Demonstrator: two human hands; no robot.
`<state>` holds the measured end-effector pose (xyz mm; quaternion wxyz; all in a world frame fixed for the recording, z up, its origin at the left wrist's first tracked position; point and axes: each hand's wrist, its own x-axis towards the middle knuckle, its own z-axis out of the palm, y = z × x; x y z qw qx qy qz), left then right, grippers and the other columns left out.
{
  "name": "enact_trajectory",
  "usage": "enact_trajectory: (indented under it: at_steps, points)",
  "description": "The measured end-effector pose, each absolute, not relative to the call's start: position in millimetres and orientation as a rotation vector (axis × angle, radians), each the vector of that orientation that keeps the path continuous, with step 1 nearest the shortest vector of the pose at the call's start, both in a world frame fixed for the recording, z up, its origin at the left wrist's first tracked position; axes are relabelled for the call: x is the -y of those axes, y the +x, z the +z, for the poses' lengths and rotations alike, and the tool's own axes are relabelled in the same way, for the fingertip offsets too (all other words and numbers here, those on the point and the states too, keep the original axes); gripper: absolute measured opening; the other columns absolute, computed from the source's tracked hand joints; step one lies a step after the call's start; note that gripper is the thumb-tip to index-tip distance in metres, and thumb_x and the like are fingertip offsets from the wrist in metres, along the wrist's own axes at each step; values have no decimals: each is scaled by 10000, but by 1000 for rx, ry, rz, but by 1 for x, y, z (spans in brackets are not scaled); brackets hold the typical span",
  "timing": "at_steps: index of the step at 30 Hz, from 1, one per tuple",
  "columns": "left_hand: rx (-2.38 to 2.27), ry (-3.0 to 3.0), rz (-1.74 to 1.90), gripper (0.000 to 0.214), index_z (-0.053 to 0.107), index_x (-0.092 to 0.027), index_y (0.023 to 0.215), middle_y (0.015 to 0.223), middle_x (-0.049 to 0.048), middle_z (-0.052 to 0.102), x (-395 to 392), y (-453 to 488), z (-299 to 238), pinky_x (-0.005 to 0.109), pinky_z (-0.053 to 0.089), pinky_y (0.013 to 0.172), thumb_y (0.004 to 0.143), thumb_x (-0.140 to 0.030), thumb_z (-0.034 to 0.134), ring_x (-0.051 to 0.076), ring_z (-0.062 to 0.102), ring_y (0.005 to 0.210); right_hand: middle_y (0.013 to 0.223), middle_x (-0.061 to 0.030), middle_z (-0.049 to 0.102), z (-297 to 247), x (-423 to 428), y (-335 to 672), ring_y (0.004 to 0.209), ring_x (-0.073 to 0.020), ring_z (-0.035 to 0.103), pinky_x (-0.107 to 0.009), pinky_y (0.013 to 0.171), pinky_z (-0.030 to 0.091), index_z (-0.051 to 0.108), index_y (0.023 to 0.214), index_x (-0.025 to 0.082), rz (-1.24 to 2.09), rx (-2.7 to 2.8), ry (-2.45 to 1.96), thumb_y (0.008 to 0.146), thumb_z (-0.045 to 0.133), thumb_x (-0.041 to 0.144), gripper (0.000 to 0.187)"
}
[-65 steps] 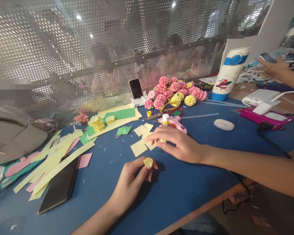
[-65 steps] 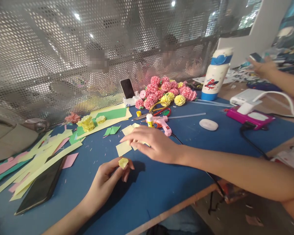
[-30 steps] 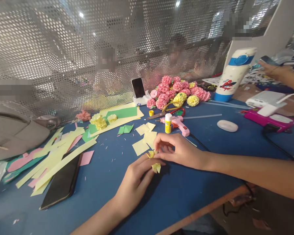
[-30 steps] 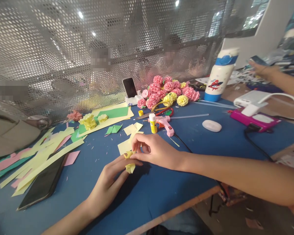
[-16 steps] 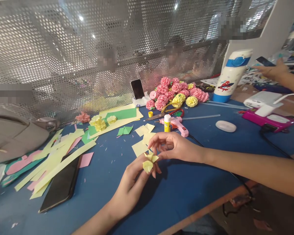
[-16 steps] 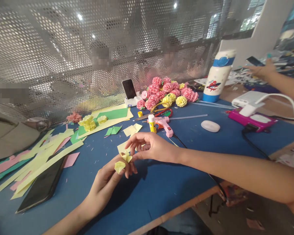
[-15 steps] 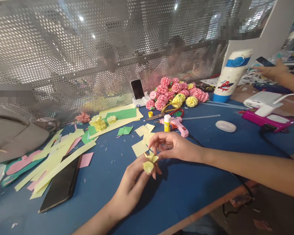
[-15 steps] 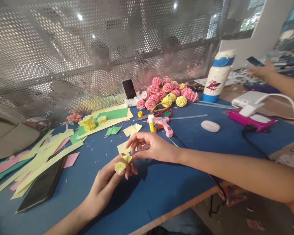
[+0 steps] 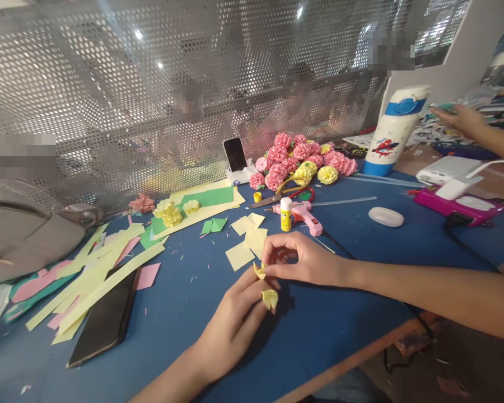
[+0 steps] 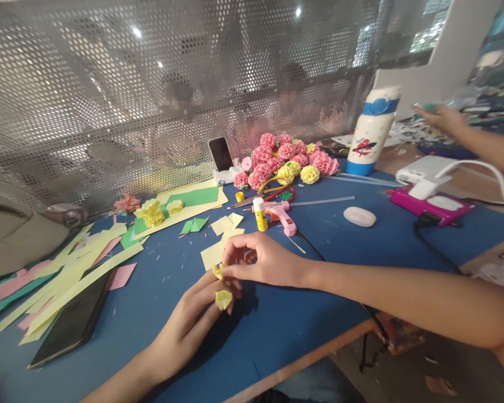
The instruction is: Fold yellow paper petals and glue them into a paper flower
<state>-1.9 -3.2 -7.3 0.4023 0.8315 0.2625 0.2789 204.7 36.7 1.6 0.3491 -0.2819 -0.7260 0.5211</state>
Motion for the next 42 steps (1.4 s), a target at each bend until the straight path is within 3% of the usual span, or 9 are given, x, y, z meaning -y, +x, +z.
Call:
enact_trajectory:
  at_steps: [6, 13, 19, 27, 34, 42]
  points:
    - [-724, 2168, 638, 220, 491, -194, 870, 961, 29, 532, 6, -1, -10, 215, 399, 798, 1029, -193, 339, 137, 494, 860, 743, 18, 605, 4, -31, 201, 616, -91, 527, -210, 567, 395, 600, 797, 157, 1252, 1937, -812, 846, 696, 268, 155]
    - [-698, 2040, 697, 255, 554, -182, 886, 939, 28, 626, 5, -1, -9, 229, 422, 839, 1038, -213, 351, 137, 569, 877, 857, 3, 642, 5, -29, 201, 686, -84, 533, -204, 612, 425, 661, 919, 158, 984, 1967, -732, 890, 669, 228, 76]
    - [-674, 1985, 728, 284, 567, -173, 847, 944, 38, 659, 5, 3, -8, 229, 436, 846, 1039, -216, 363, 140, 603, 891, 811, 3, 588, 2, -27, 201, 641, -77, 490, -210, 561, 403, 655, 852, 143, 712, 1978, -602, 860, 706, 165, 56]
    - [-658, 2059, 739, 246, 556, -190, 896, 990, 35, 651, 5, -2, -11, 244, 433, 874, 1035, -189, 352, 143, 585, 922, 838, -27, 604, 0, -30, 207, 804, -121, 573, -248, 725, 471, 697, 912, 157, 489, 2051, -363, 887, 673, 134, 41]
    - [-649, 2117, 760, 231, 541, -209, 923, 1026, 36, 622, 7, -3, -13, 255, 428, 868, 1028, -178, 339, 152, 557, 928, 807, -5, 620, 7, -29, 203, 706, -92, 527, -206, 589, 407, 701, 831, 152, 922, 1945, -559, 866, 711, 203, 63]
    - [-708, 2205, 726, 237, 548, -202, 950, 1017, 55, 589, 7, -3, -13, 253, 428, 846, 1029, -193, 325, 165, 546, 932, 807, 29, 572, 5, -32, 202, 679, -80, 455, -193, 573, 346, 591, 801, 166, 1326, 1829, -740, 780, 786, 285, 230]
